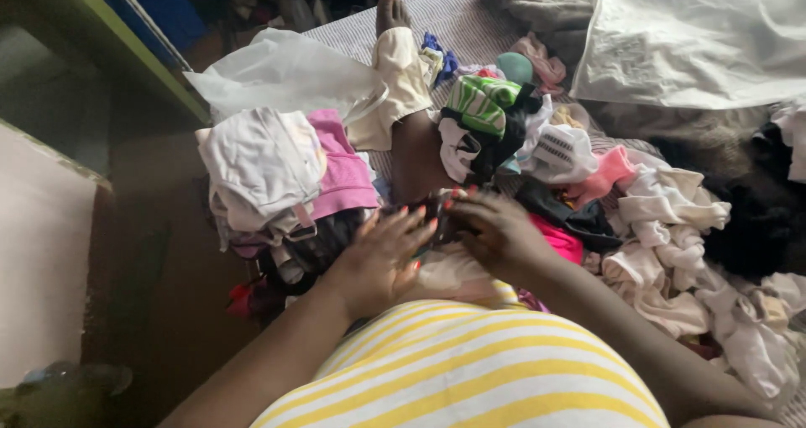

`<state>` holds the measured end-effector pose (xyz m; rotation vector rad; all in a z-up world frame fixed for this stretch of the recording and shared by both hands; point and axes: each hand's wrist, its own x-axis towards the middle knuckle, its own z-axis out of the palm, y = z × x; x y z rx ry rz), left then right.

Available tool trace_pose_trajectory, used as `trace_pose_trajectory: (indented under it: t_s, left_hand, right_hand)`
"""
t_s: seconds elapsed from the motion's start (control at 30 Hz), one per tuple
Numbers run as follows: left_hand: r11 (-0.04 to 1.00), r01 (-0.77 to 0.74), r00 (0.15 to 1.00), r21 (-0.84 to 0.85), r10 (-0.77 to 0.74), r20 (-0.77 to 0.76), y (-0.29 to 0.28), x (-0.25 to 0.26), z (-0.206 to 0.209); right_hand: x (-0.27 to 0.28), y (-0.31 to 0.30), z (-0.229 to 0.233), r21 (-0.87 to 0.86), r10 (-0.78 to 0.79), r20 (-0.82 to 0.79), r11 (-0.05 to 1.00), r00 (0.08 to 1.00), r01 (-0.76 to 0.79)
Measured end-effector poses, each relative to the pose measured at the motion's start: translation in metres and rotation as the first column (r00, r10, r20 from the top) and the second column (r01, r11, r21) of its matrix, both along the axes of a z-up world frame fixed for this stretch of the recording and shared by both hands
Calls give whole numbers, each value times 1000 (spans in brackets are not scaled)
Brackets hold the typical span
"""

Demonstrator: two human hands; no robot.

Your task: The person sits on a bed and folds various pieces of clothing, including underwear and socks, by hand. They pick up each item, smooth it out, fold it, and place it into a growing stack on their lap.

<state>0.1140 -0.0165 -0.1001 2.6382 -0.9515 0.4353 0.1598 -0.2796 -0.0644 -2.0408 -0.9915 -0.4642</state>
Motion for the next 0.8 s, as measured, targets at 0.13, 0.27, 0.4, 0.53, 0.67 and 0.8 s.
trace_pose_trajectory:
  t_s: [0.13,0.27,0.4,0.53,0.67,0.8]
  left_hand:
    - [998,27,964,-65,-43,-264,17,-14,-12]
    - [987,16,938,-158,-70,-339,26,-32,15]
    - [927,19,992,-374,-63,-106,25,-50,55]
    - [884,8,999,-468,-31,-42,24,-59,69]
    - [890,33,999,-456,-35,4,28,-68,74]
    - [899,-12,1000,-438,10,-6,37,-74,65]
  right_hand:
    - [9,-1,-25,14,40,-176,999,984,-38]
    - [24,-4,-41,228,-8,-296,970,955,79]
    - [89,-21,-36,247,-390,-183,870,902,427]
    - [116,-25,6,-313,-745,-399,659,534,684]
    - [179,-58,-67,182,-686,-387,599,617,780]
    - [160,-55,-22,755,-136,-644,50,753,654]
